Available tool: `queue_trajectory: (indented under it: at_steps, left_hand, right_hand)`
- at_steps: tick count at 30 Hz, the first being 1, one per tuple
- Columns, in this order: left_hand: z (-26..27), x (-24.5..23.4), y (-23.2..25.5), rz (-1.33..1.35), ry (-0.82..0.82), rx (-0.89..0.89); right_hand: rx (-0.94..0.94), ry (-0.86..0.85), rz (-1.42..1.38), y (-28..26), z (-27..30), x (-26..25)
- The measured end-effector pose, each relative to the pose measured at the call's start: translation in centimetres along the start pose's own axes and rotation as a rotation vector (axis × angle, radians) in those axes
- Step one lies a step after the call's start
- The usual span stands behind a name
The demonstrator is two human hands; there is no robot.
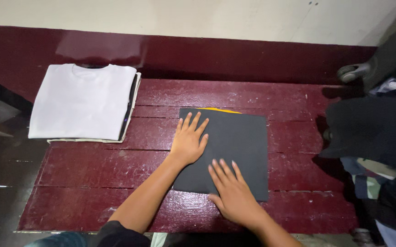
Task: The person folds a yellow and grey garment by hand on a wooden surface, smoothing the fabric and aligning the edges before placing it on top of another folded shirt.
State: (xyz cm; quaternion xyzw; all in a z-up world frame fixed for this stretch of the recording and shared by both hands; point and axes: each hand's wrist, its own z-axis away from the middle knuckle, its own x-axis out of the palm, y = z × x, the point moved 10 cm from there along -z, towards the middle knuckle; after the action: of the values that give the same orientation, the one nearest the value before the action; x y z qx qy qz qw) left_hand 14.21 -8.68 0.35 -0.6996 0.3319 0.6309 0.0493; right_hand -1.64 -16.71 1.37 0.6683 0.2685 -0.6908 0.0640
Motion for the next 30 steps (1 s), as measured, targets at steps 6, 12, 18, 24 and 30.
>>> queue_trajectory:
  at_steps: [6, 12, 18, 24, 30]
  left_hand:
    - [0.3, 0.1, 0.4, -0.007, -0.01, 0.003]
    - [2.4, 0.8, 4.9, -0.369, -0.113, -0.017]
    - [7.5, 0.2, 11.4, -0.056, -0.028, 0.019]
    - [11.2, -1.9, 6.1, -0.04, -0.022, -0.145]
    - [13.9, -3.2, 2.6, -0.227, -0.001, -0.238]
  right_hand:
    - [-0.021, -0.049, -0.052, 2.9, 7.8, 0.9]
    - [0.265, 0.132, -0.263, 9.0, 8.5, -1.3]
    - [0.076, 0.203, 0.018, 6.6, 3.1, -3.3]
    - [0.162, 0.066, 0.14, 10.7, 5.6, -2.2]
    - [0.425, -0.024, 0.217, 15.8, 8.4, 0.3]
